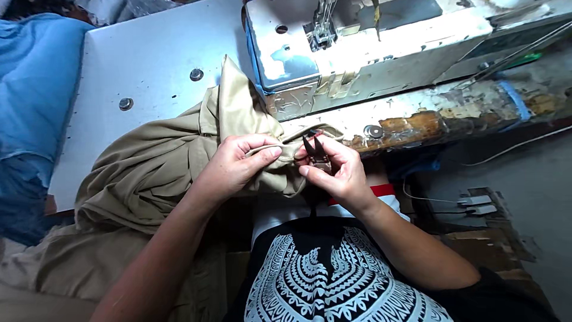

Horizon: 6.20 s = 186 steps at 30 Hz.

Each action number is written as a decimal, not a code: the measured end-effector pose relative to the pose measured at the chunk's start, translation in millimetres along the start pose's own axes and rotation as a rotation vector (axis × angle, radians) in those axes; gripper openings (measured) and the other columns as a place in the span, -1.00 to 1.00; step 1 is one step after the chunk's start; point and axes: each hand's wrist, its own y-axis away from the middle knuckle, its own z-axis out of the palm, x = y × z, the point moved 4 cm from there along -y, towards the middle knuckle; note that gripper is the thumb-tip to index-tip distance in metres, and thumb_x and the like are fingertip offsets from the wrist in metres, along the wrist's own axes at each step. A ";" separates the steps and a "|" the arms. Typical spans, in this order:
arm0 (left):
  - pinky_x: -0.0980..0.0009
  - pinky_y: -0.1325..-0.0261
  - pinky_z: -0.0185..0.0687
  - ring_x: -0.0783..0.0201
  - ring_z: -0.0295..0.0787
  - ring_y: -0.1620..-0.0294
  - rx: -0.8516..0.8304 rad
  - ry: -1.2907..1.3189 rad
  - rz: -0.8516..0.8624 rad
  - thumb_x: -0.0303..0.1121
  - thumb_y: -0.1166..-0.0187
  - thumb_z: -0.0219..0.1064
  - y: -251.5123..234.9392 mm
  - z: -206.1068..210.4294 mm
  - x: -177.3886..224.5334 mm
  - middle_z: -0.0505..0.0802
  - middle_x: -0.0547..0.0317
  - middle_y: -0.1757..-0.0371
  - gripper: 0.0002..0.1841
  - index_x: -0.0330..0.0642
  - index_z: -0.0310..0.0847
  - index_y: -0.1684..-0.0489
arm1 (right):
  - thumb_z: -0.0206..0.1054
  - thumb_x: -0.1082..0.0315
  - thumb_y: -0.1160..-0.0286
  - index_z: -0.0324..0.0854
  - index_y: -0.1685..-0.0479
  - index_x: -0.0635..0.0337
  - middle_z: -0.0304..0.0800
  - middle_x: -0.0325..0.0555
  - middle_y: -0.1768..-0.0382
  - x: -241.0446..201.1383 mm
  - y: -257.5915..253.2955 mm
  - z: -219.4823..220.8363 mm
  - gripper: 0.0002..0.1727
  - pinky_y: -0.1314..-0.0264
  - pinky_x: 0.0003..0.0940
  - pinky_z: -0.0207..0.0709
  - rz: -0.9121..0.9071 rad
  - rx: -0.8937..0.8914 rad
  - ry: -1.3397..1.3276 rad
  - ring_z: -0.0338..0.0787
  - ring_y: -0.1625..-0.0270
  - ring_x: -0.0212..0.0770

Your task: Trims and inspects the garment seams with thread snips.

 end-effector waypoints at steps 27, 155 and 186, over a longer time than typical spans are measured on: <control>0.72 -0.03 0.58 0.71 0.73 0.10 -0.018 -0.279 0.116 -0.36 -0.63 0.28 3.0 7.6 6.5 0.87 0.44 0.20 -0.82 -0.11 0.85 0.24 | 0.25 0.55 -0.33 0.68 0.42 0.10 0.54 -0.39 0.67 1.3 6.2 2.1 -0.84 0.74 -0.73 0.15 0.312 -0.012 -0.473 0.29 0.76 -0.61; 0.71 0.21 0.60 0.66 0.69 0.36 0.061 -0.164 -0.071 -0.55 -0.54 0.37 -1.1 -72.2 -12.5 0.81 0.44 0.41 -0.89 -0.14 0.77 0.34 | 0.39 0.38 -0.58 0.74 0.29 0.08 0.60 -0.40 0.63 28.8 -23.4 -70.5 -0.91 0.66 -0.72 0.23 0.325 -0.044 -0.011 0.38 0.69 -0.60; 0.73 0.39 0.51 0.65 0.63 0.49 -0.169 0.082 -0.178 -0.49 -0.70 0.22 -0.3 -19.7 5.1 0.77 0.39 0.51 -0.77 -0.18 0.75 0.37 | 0.46 0.26 -0.48 0.85 0.12 0.23 0.75 0.05 0.02 -6.4 -21.6 -1.8 -0.79 0.00 -0.53 0.59 -0.475 -0.145 0.330 0.74 0.00 -0.33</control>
